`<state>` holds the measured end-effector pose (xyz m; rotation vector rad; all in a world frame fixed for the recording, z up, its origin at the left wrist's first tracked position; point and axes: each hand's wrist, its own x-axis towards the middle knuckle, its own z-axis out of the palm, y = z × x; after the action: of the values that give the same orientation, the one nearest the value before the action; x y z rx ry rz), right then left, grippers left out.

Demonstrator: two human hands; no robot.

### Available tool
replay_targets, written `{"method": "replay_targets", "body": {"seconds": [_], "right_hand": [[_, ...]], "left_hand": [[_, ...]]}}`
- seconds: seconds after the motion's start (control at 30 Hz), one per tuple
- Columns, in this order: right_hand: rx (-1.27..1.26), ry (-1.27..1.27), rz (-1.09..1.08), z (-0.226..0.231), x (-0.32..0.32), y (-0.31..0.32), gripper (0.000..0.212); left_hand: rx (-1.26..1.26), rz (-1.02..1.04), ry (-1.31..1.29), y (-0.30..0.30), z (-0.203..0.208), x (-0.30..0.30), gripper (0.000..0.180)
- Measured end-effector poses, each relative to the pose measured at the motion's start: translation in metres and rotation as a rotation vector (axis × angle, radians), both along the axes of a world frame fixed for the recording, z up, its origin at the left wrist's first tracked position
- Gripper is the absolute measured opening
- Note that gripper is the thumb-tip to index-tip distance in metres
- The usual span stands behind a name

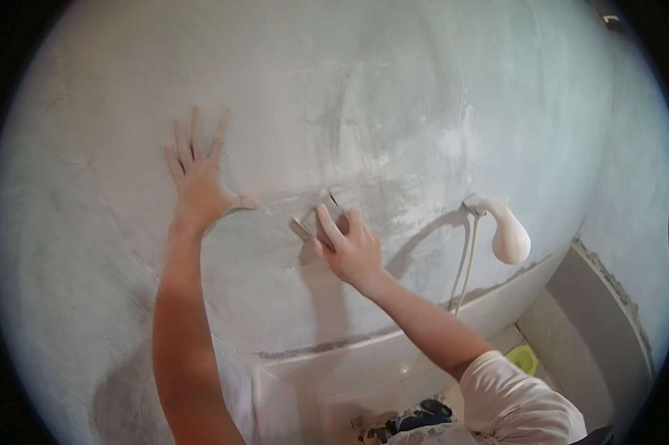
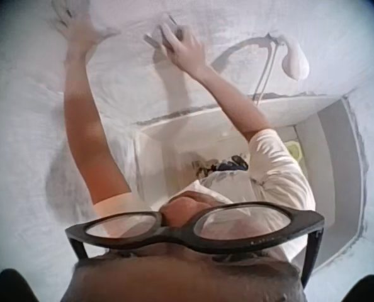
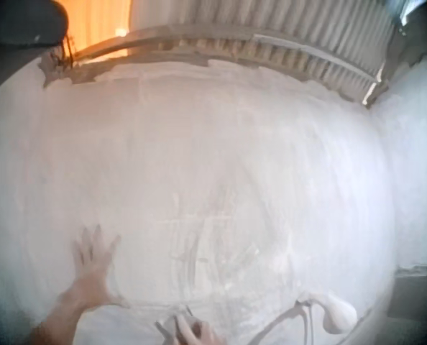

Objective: The person sands a plastered wall using a hand-held sanding block, moving it in circular and back-and-forth motions across various sections of the surface.

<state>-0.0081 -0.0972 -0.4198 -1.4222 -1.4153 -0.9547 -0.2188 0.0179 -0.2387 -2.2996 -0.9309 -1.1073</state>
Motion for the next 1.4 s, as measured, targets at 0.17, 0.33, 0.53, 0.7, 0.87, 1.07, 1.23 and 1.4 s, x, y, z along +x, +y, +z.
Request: {"method": "replay_targets", "body": {"seconds": [0.17,0.33,0.53,0.7,0.87,1.07,1.23,1.4], "right_hand": [[0.098,0.117,-0.033,0.074,-0.002,0.009,0.058],[0.239,0.151,-0.121,0.223,0.006,0.016,0.059],[0.197,0.276,0.015,0.172,-0.012,0.011,0.055],[0.247,0.289,0.014,0.002,-0.016,0.002,0.055],[0.261,0.298,-0.037,0.079,-0.012,0.008,0.05],[0.17,0.192,0.007,0.231,-0.011,0.016,0.052],[0.026,0.23,0.223,0.192,0.003,-0.009,0.063],[-0.148,0.562,0.432,0.093,0.007,-0.081,0.081]], "left_hand": [[-0.03,0.001,0.003,-0.013,0.005,-0.002,0.158],[-0.015,-0.043,0.054,0.002,0.006,-0.001,0.167],[-0.03,-0.03,-0.018,0.001,0.004,-0.005,0.157],[0.027,-0.019,0.029,0.002,0.005,-0.004,0.164],[0.006,-0.024,0.042,0.003,-0.001,-0.007,0.161],[0.003,-0.045,0.034,0.005,0.001,0.002,0.157],[0.027,0.041,-0.033,-0.01,-0.007,-0.003,0.144],[-0.689,-0.292,-0.331,-0.121,-0.027,0.044,0.081]]}}
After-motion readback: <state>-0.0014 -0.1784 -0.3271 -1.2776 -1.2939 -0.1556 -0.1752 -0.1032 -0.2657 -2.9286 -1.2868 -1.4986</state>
